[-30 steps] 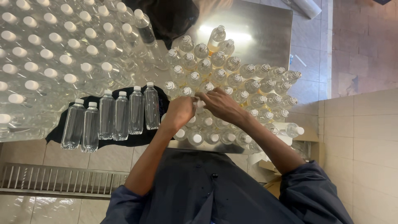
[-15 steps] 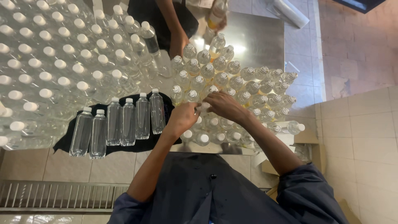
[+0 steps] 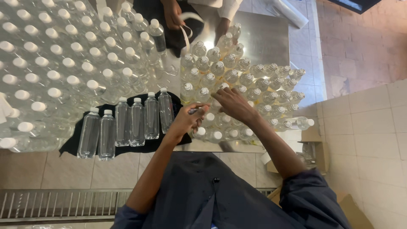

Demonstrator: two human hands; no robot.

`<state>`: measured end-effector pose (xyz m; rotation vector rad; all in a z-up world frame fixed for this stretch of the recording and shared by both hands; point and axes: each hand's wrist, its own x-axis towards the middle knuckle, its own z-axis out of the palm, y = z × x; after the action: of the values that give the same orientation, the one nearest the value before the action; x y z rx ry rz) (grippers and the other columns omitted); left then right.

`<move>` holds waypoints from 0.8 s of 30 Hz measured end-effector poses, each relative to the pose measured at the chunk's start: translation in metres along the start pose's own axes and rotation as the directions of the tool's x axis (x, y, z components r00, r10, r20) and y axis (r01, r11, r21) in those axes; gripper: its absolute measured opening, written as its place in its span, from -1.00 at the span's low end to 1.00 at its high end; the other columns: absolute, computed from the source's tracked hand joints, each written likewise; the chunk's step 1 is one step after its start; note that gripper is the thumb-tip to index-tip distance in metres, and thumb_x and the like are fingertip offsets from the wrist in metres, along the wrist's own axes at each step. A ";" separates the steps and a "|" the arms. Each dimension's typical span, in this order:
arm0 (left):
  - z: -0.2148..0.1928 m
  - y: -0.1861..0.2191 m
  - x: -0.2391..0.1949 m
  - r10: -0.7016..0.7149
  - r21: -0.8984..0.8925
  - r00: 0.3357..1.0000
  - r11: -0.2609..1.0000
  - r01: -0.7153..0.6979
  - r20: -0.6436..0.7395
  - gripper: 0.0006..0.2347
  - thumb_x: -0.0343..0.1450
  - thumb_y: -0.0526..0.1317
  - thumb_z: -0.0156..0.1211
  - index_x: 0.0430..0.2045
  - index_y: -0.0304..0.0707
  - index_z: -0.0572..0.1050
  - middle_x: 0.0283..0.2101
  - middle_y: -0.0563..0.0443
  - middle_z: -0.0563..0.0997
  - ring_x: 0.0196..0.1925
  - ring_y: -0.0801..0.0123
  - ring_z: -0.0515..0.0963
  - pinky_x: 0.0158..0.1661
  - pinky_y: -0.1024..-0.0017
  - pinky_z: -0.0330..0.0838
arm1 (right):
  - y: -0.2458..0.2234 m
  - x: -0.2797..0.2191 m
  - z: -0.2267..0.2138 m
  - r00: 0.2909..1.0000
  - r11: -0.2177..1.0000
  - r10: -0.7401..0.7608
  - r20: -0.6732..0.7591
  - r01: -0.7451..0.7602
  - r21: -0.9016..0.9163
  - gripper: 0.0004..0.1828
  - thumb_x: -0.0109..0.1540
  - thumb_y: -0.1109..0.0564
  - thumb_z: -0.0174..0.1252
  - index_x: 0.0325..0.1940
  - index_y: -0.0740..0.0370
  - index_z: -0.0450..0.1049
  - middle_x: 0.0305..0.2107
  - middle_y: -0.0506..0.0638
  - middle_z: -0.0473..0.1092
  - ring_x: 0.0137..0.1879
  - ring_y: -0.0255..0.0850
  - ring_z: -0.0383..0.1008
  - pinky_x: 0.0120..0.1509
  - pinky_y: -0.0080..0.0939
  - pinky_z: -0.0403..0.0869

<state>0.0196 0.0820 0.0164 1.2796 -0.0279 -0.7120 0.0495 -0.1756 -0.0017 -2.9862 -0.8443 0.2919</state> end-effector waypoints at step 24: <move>-0.070 -0.141 -0.077 -0.046 -0.112 0.992 0.992 0.060 0.122 -0.27 0.59 0.35 -0.15 0.21 -0.44 0.57 -0.40 -0.38 0.67 -0.56 -0.06 0.71 -0.71 0.25 0.62 | -0.220 -0.034 0.040 0.899 0.522 0.418 -0.128 -0.122 0.844 -0.77 0.29 0.20 0.45 0.04 0.11 0.66 -0.30 0.05 0.56 -0.14 0.07 0.62 0.00 0.16 0.59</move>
<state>-0.0795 0.1661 -0.1017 1.1293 -0.0491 -0.8235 -0.0999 -0.0069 -0.0187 -2.1282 -0.0875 0.1326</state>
